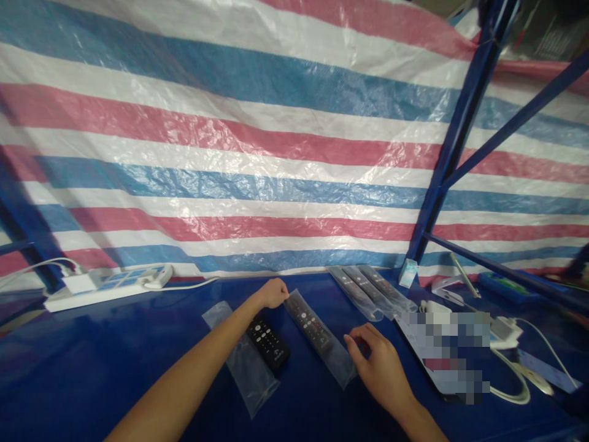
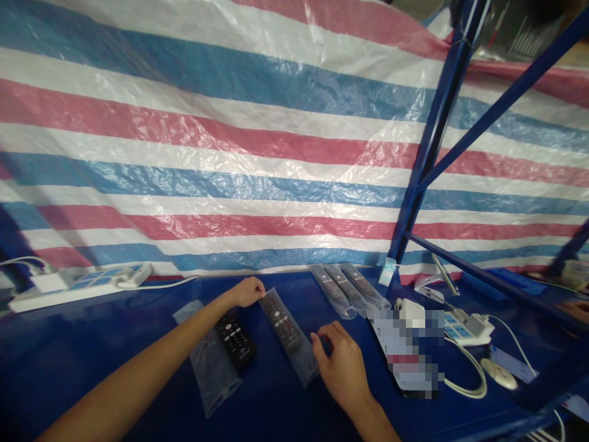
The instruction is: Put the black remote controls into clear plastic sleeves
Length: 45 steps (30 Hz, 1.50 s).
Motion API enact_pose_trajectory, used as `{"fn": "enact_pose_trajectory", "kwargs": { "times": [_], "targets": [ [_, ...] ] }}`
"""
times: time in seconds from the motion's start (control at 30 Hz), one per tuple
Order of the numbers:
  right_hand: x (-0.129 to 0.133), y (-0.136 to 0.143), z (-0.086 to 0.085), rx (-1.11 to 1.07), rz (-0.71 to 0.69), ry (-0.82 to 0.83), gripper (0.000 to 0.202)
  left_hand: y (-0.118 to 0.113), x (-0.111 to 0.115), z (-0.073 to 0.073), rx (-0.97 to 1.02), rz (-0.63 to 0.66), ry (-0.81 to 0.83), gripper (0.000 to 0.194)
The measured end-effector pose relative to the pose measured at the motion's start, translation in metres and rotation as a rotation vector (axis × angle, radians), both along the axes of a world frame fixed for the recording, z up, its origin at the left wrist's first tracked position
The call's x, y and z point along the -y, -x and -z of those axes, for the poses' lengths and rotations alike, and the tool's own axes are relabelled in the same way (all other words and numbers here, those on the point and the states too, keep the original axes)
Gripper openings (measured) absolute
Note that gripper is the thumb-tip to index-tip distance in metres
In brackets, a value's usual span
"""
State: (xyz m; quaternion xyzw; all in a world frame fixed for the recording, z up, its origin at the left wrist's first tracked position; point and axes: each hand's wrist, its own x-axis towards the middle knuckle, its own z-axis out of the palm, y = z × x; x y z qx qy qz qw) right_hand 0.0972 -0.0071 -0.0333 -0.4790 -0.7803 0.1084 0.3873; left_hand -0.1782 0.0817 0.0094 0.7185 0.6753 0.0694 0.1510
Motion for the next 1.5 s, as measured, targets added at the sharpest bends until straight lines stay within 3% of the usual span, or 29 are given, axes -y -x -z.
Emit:
{"fn": "enact_pose_trajectory", "kwargs": {
  "times": [0.17,0.4,0.57,0.7,0.87,1.1,1.3,1.5],
  "targets": [
    [0.001,0.001,-0.001,-0.031,-0.043,0.005,0.029,-0.001,0.003,0.004,-0.018,-0.051,-0.082,0.021],
    [0.000,0.000,0.002,-0.032,-0.078,0.018,0.034,-0.005,0.002,0.004,-0.011,-0.071,-0.067,0.016],
    [0.001,-0.002,0.001,-0.045,-0.076,-0.006,0.036,-0.014,0.014,-0.006,-0.048,-0.091,-0.243,0.016],
    [0.002,-0.003,0.000,-0.063,-0.069,-0.014,0.036,-0.023,0.032,-0.030,-0.089,-0.097,-0.397,0.024],
    [0.002,-0.005,-0.002,-0.087,-0.059,0.014,0.034,-0.040,0.056,-0.073,-0.089,-0.038,-0.526,0.022],
    [0.004,-0.009,-0.007,-0.096,-0.047,0.097,0.029,-0.070,0.087,-0.126,0.060,0.067,-0.614,0.018],
    [0.012,-0.016,-0.016,0.044,-0.059,0.209,0.026,-0.073,0.097,-0.154,0.023,0.077,-0.690,0.018],
    [0.021,-0.005,-0.022,0.217,-0.063,0.273,0.045,-0.069,0.101,-0.167,-0.005,0.047,-0.752,0.019]
  ]
}}
